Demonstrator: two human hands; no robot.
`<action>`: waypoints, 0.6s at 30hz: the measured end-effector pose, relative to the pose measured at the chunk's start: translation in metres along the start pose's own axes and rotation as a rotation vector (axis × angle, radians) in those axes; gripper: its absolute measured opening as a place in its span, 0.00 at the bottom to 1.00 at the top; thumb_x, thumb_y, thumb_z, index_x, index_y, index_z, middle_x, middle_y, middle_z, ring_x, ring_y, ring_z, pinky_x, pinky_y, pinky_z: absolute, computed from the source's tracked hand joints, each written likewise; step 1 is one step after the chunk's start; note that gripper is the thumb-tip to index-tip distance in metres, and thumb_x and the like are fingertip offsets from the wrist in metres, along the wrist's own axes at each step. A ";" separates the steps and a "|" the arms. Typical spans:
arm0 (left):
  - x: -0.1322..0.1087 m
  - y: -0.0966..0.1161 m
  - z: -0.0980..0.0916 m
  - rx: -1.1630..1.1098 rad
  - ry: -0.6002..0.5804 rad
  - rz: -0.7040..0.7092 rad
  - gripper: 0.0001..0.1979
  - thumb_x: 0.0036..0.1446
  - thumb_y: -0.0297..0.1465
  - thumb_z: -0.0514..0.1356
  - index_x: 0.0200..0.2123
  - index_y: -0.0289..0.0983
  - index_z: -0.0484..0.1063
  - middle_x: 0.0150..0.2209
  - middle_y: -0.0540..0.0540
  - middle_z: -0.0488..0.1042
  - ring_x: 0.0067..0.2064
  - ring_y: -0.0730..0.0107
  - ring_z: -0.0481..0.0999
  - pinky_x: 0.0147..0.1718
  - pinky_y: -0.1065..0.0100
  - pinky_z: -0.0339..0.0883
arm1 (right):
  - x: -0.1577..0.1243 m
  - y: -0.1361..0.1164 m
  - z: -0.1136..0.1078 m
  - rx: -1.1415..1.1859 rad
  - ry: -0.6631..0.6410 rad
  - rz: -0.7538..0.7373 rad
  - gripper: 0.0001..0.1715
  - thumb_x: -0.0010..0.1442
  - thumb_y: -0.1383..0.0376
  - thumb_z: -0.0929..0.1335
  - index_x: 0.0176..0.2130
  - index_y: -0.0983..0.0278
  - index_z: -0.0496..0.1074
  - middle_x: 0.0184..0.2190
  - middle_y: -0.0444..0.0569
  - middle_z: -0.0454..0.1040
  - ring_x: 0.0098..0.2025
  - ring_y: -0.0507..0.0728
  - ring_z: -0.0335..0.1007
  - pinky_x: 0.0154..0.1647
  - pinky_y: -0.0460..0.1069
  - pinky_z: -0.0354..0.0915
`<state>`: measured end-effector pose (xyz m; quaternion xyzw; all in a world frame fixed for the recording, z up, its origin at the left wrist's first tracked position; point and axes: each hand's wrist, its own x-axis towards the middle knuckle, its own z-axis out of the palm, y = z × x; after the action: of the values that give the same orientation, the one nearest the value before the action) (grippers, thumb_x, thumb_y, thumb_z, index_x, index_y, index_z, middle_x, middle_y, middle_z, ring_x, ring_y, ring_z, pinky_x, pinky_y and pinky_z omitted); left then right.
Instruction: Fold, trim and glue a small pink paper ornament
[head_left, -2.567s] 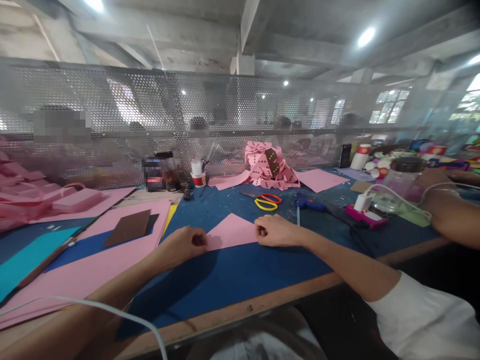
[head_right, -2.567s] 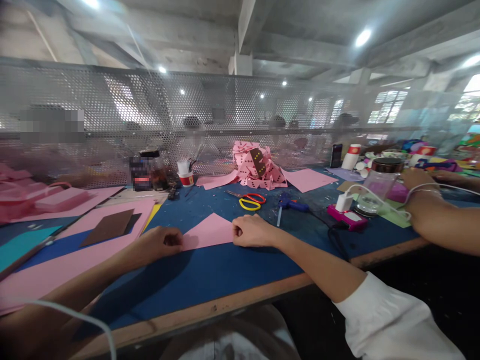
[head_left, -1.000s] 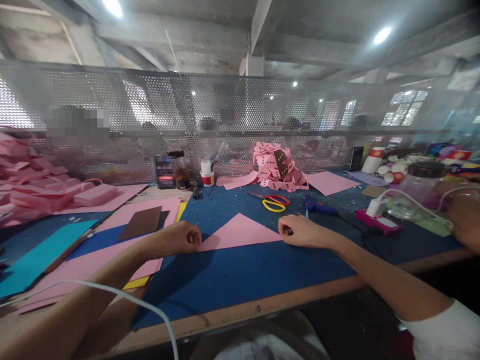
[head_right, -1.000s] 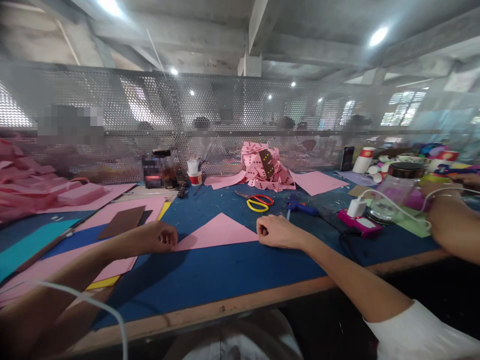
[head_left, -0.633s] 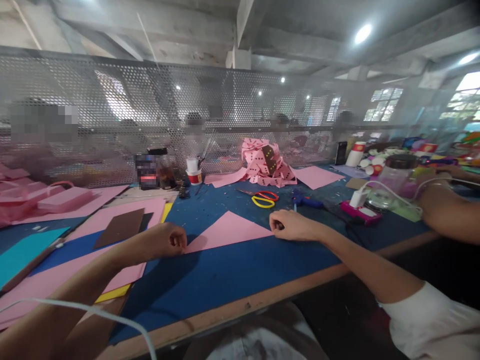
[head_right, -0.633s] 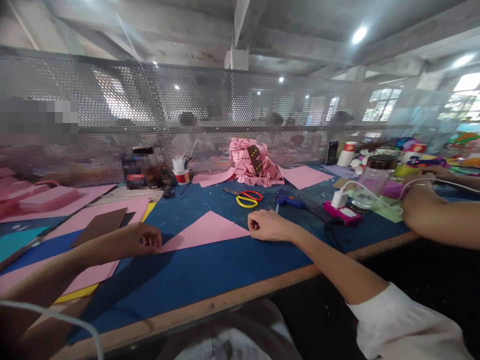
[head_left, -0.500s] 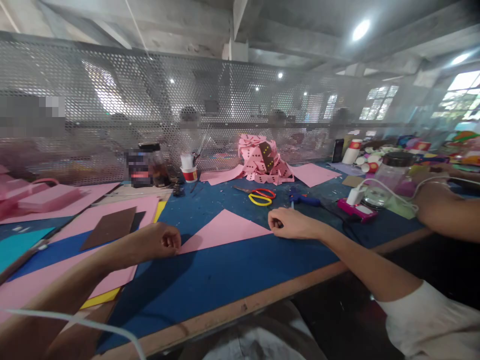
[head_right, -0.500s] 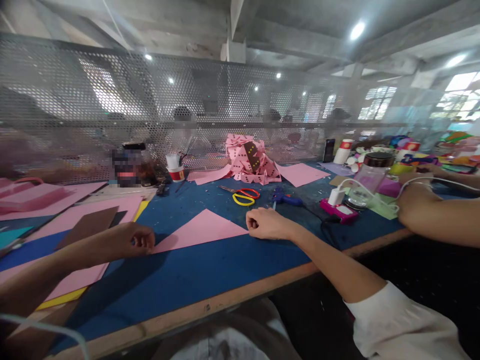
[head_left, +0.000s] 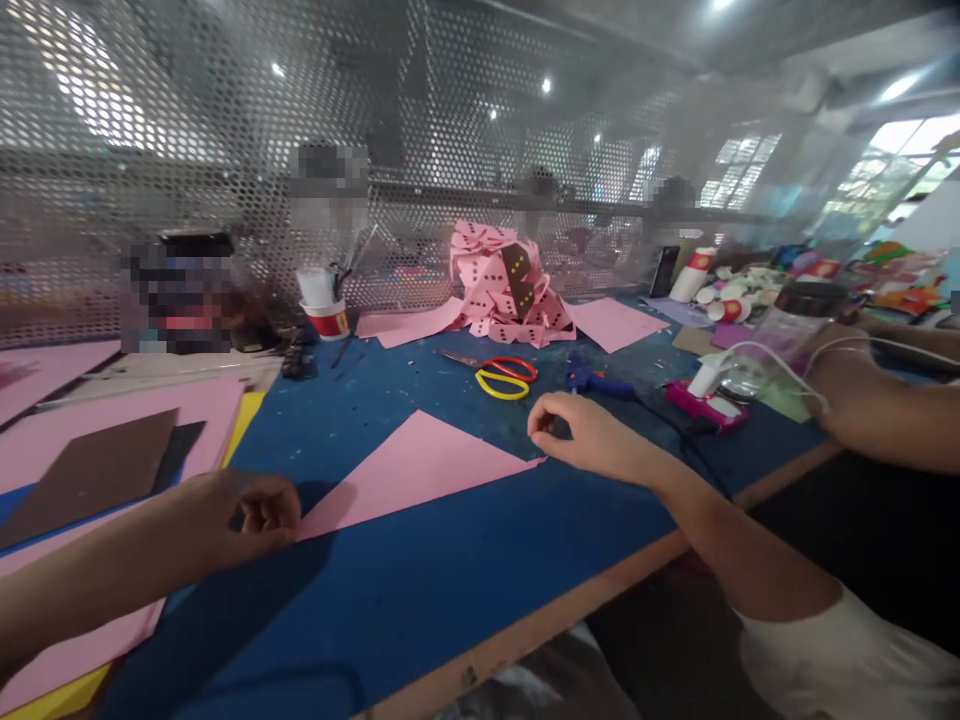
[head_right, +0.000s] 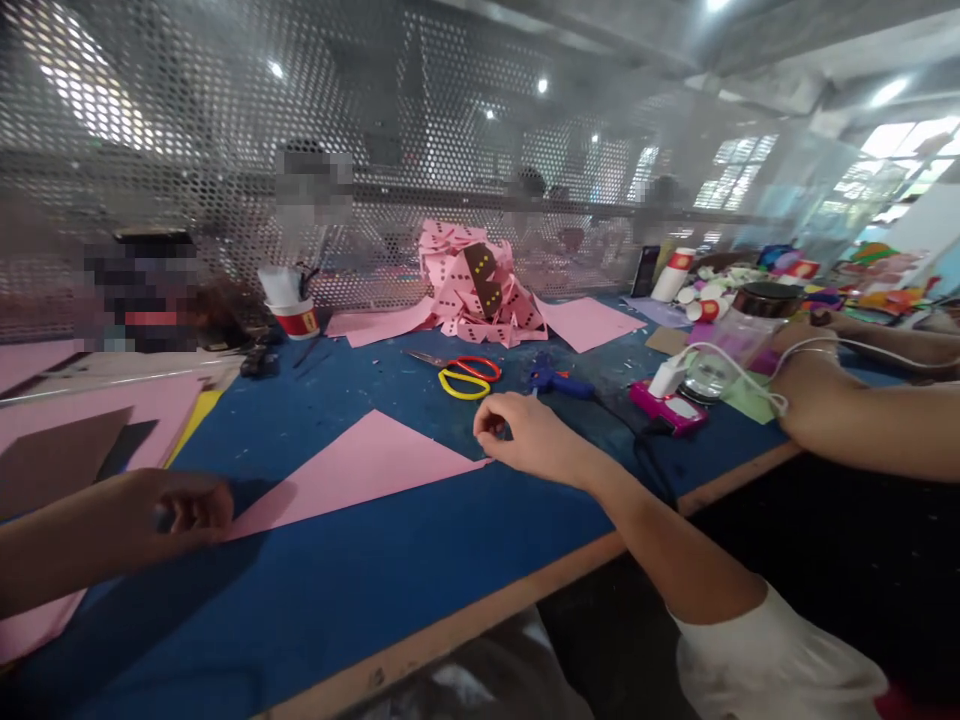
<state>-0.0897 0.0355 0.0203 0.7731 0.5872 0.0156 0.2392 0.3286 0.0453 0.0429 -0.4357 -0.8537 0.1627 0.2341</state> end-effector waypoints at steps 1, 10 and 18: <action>0.001 -0.001 0.000 0.003 -0.012 0.001 0.13 0.46 0.41 0.56 0.25 0.39 0.75 0.23 0.51 0.75 0.28 0.67 0.72 0.30 0.71 0.61 | 0.000 -0.001 0.001 0.002 0.026 -0.022 0.04 0.59 0.70 0.66 0.35 0.63 0.70 0.36 0.46 0.74 0.39 0.53 0.67 0.42 0.48 0.60; -0.014 0.045 -0.003 -0.012 0.300 0.141 0.10 0.54 0.38 0.57 0.33 0.39 0.73 0.32 0.51 0.76 0.37 0.67 0.71 0.39 0.69 0.62 | 0.001 -0.033 0.021 -0.227 0.012 -0.337 0.06 0.65 0.69 0.65 0.39 0.64 0.72 0.38 0.49 0.75 0.44 0.55 0.67 0.48 0.51 0.56; -0.013 0.069 0.026 0.060 0.415 0.517 0.11 0.63 0.37 0.55 0.38 0.40 0.75 0.39 0.46 0.76 0.40 0.65 0.74 0.42 0.67 0.64 | 0.013 -0.041 0.039 -0.470 -0.108 -0.511 0.11 0.68 0.64 0.62 0.40 0.66 0.72 0.39 0.51 0.74 0.42 0.56 0.66 0.46 0.52 0.54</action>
<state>-0.0233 0.0014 0.0277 0.8836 0.4081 0.2155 0.0795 0.2737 0.0296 0.0334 -0.2405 -0.9606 -0.0792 0.1150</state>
